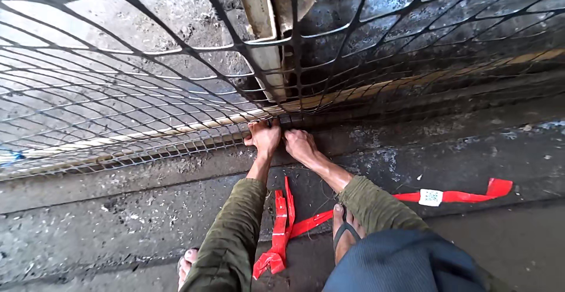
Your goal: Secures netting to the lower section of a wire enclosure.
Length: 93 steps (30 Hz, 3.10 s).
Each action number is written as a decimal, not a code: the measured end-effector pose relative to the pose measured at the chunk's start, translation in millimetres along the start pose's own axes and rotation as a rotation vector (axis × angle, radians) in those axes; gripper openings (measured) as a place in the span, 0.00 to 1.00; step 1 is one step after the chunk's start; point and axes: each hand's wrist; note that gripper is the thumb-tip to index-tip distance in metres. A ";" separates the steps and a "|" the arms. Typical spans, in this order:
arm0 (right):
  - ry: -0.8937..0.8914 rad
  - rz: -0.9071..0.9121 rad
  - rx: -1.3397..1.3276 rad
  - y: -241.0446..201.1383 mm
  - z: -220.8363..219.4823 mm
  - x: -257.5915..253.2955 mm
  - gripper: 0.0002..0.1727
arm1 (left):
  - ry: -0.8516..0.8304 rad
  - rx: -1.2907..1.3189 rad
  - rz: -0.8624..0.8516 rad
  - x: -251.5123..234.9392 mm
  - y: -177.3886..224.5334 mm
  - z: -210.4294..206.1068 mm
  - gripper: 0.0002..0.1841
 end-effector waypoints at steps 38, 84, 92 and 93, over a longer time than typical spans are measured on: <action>0.304 0.324 -0.175 26.8 -42.4 -0.6 0.10 | 0.226 -0.087 -0.142 1.7 -15.2 -21.8 0.22; -0.126 0.016 0.022 -37.7 37.3 -14.1 0.27 | 0.316 0.541 -0.335 15.6 -52.6 -29.1 0.12; -0.150 0.030 0.042 -39.4 39.4 -19.2 0.22 | 0.178 0.766 -0.261 20.7 -59.6 -17.9 0.10; -0.165 0.030 0.031 -38.7 40.0 -20.8 0.23 | 0.162 0.792 -0.266 21.2 -60.7 -16.3 0.10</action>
Point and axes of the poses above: each hand's wrist, its own x-axis away from the middle knuckle, its own z-axis out of the back of the hand, y = z × x, and after that the axes turned 11 degrees about y, right-handed
